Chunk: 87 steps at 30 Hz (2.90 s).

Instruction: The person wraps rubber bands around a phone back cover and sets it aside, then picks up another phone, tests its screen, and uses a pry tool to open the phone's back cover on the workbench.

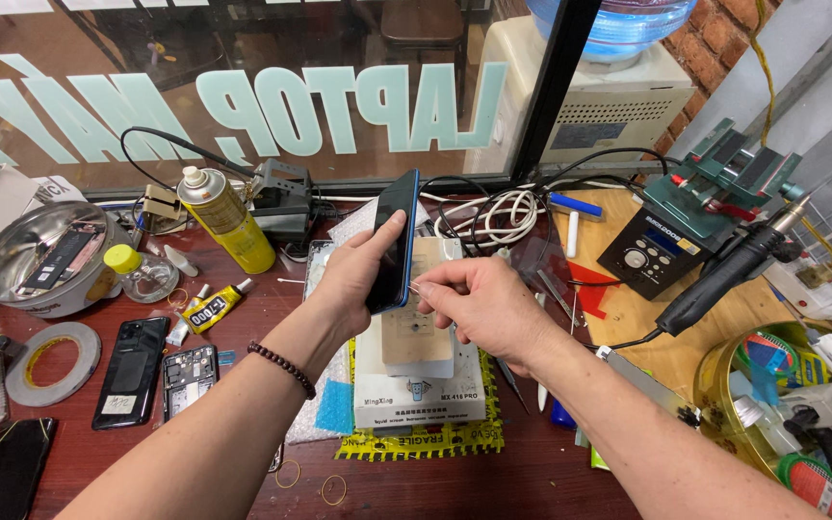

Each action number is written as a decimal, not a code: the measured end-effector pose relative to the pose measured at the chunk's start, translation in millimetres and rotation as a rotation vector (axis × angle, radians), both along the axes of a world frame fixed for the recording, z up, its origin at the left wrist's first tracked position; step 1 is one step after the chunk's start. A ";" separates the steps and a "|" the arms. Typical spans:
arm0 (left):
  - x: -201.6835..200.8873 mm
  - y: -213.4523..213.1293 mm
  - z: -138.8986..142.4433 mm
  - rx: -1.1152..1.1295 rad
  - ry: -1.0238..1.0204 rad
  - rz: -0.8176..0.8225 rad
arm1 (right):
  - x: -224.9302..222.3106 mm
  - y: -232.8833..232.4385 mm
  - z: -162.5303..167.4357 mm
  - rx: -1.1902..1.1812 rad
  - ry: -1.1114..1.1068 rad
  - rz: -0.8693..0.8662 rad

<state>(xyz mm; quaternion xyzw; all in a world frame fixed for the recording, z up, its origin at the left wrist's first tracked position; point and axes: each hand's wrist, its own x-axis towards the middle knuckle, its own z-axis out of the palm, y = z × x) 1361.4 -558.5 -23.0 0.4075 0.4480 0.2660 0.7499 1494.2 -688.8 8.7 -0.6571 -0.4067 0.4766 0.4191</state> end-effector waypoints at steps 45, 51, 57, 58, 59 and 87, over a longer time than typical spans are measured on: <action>4.2 -18.3 -12.3 0.096 0.176 0.167 | 0.9 -9.6 -29.6 -0.076 0.019 -0.054; 2.9 -19.8 -10.8 0.175 0.237 0.130 | 2.5 -8.7 -29.8 -0.085 -0.049 -0.020; 5.6 -19.3 -13.0 0.244 0.258 0.067 | 4.8 -4.5 -23.1 -0.001 -0.343 0.059; 6.7 -18.6 -14.0 0.235 0.233 0.058 | 4.3 -4.9 -22.0 -0.003 -0.400 0.056; 7.4 -18.6 -15.1 0.227 0.241 0.063 | 3.2 -6.2 -20.8 -0.007 -0.458 0.052; 14.1 -32.7 -6.1 0.449 0.562 0.114 | 18.3 3.6 -46.9 -0.160 0.313 -0.187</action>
